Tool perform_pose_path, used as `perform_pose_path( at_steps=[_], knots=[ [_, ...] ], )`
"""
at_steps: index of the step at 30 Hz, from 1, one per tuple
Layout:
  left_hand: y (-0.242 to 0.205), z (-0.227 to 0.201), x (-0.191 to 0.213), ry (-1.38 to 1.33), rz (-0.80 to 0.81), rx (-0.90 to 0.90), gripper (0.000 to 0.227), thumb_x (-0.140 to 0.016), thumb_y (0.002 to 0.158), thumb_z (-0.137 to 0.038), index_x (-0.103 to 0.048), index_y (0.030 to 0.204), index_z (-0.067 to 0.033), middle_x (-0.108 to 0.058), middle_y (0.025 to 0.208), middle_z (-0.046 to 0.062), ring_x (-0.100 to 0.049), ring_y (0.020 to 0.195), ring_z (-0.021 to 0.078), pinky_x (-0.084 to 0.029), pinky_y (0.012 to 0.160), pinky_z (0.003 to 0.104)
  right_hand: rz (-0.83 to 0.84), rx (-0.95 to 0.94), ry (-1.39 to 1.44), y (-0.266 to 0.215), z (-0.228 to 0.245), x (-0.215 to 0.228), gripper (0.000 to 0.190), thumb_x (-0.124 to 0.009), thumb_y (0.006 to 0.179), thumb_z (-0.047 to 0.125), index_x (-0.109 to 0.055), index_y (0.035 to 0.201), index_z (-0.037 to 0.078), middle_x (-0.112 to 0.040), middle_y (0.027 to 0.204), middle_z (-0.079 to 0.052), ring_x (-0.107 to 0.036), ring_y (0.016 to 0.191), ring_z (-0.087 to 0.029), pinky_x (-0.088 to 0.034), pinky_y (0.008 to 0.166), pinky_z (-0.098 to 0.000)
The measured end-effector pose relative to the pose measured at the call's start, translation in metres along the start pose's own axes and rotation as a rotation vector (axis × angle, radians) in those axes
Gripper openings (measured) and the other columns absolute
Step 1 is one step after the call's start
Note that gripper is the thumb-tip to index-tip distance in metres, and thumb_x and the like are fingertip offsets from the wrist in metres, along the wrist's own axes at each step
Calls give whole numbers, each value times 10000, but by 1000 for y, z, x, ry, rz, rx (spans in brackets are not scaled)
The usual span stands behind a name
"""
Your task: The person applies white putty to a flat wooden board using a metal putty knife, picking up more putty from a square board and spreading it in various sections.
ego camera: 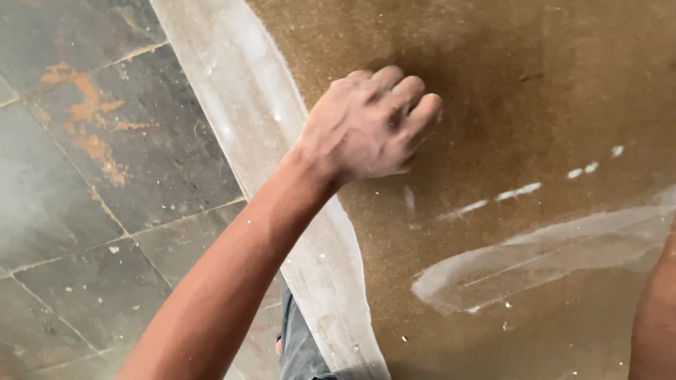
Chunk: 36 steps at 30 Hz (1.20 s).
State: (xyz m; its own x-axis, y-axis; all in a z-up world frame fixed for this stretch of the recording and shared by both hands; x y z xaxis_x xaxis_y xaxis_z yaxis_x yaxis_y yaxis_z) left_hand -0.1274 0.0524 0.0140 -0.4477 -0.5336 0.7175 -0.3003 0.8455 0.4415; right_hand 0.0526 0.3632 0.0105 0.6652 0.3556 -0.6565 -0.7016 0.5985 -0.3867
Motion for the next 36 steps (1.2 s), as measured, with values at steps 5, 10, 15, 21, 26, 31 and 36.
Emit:
perform_pose_path(
  at_steps=[5, 10, 15, 21, 26, 31, 36],
  knots=[
    [0, 6, -17, 70, 156, 50, 129, -666, 909, -167, -647, 1019, -102, -634, 889, 69, -625, 798, 192, -526, 591, 350, 24, 56, 5, -27, 1, -15, 176, -677, 1073, 90, -643, 1244, 67, -729, 1170, -83, -702, 1007, -157, -564, 855, -264],
    [1, 7, -22, 58, 246, 83, 380, -722, 823, -321, -649, 1113, -88, -655, 1013, 104, -633, 884, 231, -566, 677, 379, 24, 51, -5, -54, -2, -20, 202, -713, 1043, 64, -660, 1238, 74, -749, 1168, -86, -719, 999, -153, -577, 848, -266],
    [1, 11, -26, 51, 310, 109, 508, -757, 785, -373, -642, 1182, -78, -659, 1087, 116, -636, 930, 241, -576, 718, 387, -34, 9, 73, -76, -19, -13, 217, -719, 1031, 44, -663, 1239, 66, -756, 1175, -86, -714, 993, -153, -573, 849, -281],
    [-1, 13, -31, 51, 356, 141, 372, -739, 877, -273, -636, 1184, -89, -658, 1081, 99, -632, 951, 229, -581, 759, 386, -96, 24, 87, -81, -17, -14, 233, -729, 1026, 43, -653, 1247, 51, -751, 1179, -101, -715, 1007, -172, -596, 889, -300],
    [0, 10, -21, 68, 215, 103, 413, -741, 832, -283, -639, 1184, -93, -661, 1084, 107, -637, 956, 235, -583, 754, 382, -83, 31, 50, -80, -13, -14, 237, -734, 1037, 44, -637, 1253, 47, -746, 1182, -106, -697, 996, -171, -582, 875, -303],
    [-1, 13, -29, 59, 309, 144, 405, -747, 841, -261, -641, 1187, -80, -661, 1068, 111, -633, 934, 231, -582, 736, 386, -143, 55, 63, -83, -9, -6, 257, -730, 1034, 56, -616, 1264, 44, -734, 1203, -101, -685, 1015, -176, -577, 887, -318],
    [3, 9, -15, 26, 225, 123, 482, -771, 737, -275, -640, 1158, -80, -659, 1058, 106, -636, 931, 248, -576, 724, 391, -116, 119, 61, -87, 18, 13, 273, -728, 1023, 71, -629, 1276, 58, -711, 1182, -85, -670, 980, -159, -581, 870, -296]
  ],
)
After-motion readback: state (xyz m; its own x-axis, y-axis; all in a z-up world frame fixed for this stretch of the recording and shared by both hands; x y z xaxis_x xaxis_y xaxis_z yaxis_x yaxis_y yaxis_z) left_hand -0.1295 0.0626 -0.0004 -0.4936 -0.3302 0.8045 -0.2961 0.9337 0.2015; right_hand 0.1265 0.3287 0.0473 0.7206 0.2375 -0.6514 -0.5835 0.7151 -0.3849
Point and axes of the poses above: each hand's wrist, its own y-axis towards the middle knuckle, its own x-axis out of the back of the hand, z = x × y, the point moved 8 cm from there along y, towards the middle knuckle
